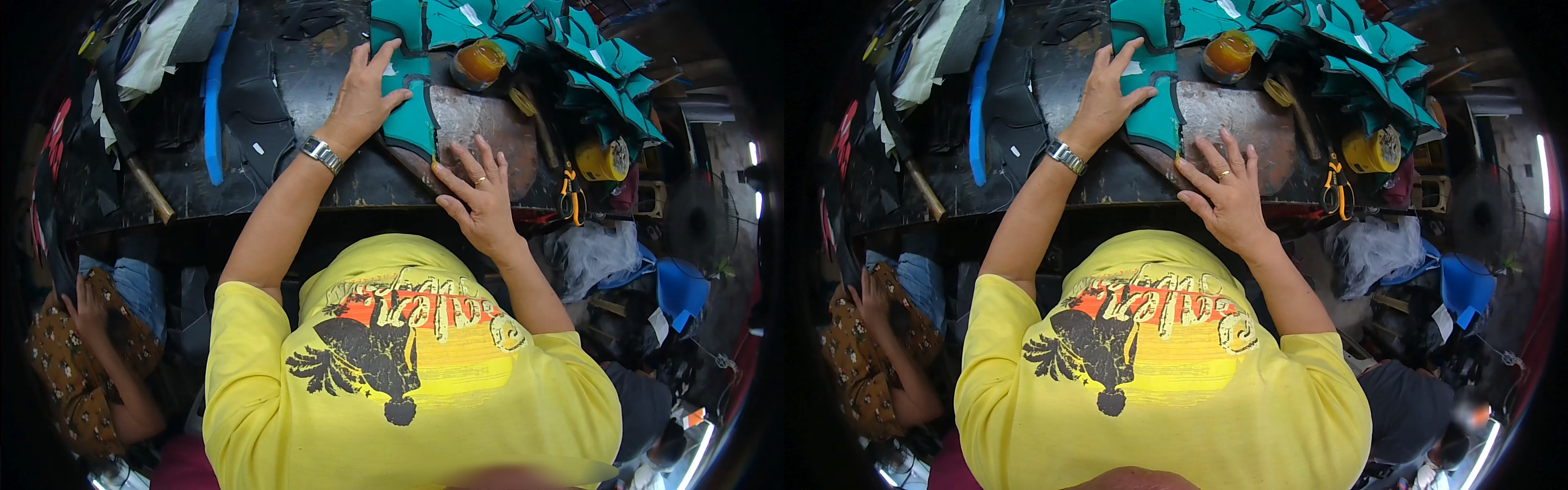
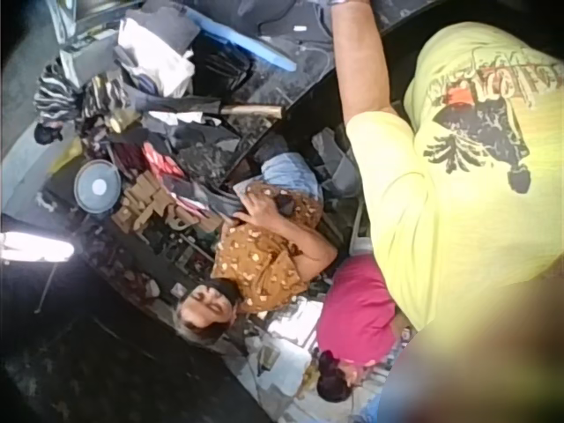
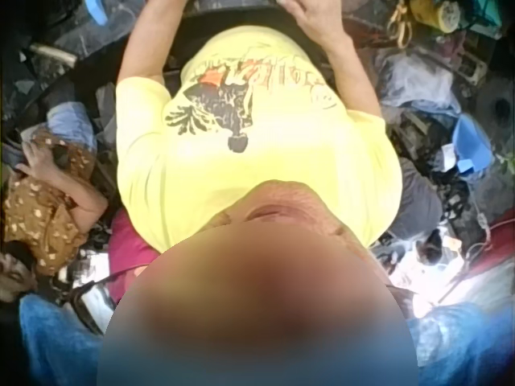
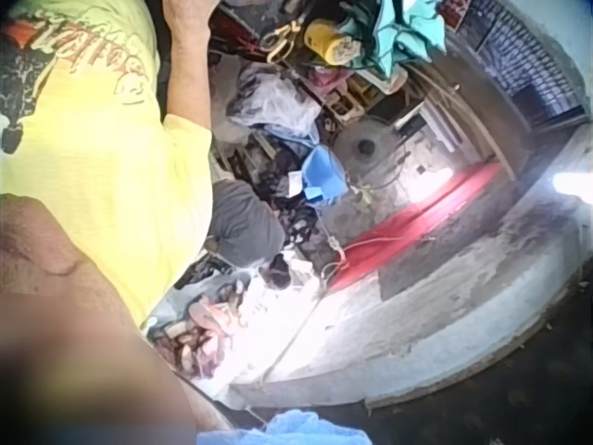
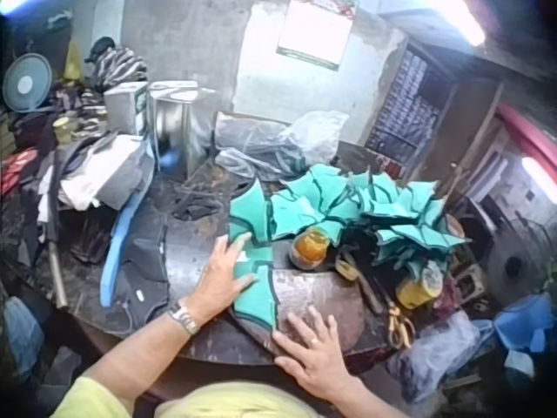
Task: The person repeatedly picks up teal-colored leather pieces and rubs their edges on a wooden block on the table. They handle the pieces one at a time, occasionally moving a small jar of paste aside, and continue the rubbing motion throughout the clip.
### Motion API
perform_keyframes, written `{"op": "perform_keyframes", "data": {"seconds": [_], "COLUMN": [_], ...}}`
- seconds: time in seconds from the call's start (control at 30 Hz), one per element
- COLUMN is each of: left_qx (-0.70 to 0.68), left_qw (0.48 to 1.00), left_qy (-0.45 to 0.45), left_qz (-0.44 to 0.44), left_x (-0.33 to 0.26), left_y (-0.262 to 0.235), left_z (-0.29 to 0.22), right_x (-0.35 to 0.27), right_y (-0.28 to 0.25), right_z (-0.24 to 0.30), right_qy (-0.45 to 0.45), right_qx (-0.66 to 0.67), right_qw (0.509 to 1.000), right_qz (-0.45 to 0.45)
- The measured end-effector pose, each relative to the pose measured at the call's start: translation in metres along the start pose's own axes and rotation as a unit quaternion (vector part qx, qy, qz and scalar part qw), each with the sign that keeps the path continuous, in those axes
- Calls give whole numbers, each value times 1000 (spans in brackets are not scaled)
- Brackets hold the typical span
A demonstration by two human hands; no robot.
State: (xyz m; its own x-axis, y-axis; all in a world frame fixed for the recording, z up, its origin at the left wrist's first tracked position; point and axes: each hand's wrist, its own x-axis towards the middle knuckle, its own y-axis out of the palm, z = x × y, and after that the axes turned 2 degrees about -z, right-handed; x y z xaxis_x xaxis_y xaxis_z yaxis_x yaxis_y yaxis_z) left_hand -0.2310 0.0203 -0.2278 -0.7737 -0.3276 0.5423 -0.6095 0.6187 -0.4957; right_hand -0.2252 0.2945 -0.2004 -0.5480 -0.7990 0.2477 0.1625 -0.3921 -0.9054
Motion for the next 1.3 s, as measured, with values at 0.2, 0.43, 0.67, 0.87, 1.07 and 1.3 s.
{"op": "perform_keyframes", "data": {"seconds": [0.2, 0.43, 0.67, 0.87, 1.07, 1.3], "left_qx": [-9, -140, -215, -167, -161, -83], "left_qw": [1000, 988, 967, 974, 972, 985], "left_qy": [-7, 62, 78, 63, 15, 7], "left_qz": [-22, -4, 113, 140, 170, 148], "left_x": [3, 8, 1, -12, -31, -45], "left_y": [-10, -33, -33, -61, -62, -95], "left_z": [-13, -69, -117, -98, -87, -78], "right_x": [4, 51, 84, 100, 145, 184], "right_y": [-13, -42, -76, -195, -286, -286], "right_z": [-2, -18, -20, -110, -230, -223], "right_qy": [-7, 60, 59, 80, 177, 232], "right_qx": [144, 439, 481, 208, -50, -387], "right_qw": [988, 867, 856, 950, 975, 892], "right_qz": [-54, -229, -178, -218, -124, -41]}}
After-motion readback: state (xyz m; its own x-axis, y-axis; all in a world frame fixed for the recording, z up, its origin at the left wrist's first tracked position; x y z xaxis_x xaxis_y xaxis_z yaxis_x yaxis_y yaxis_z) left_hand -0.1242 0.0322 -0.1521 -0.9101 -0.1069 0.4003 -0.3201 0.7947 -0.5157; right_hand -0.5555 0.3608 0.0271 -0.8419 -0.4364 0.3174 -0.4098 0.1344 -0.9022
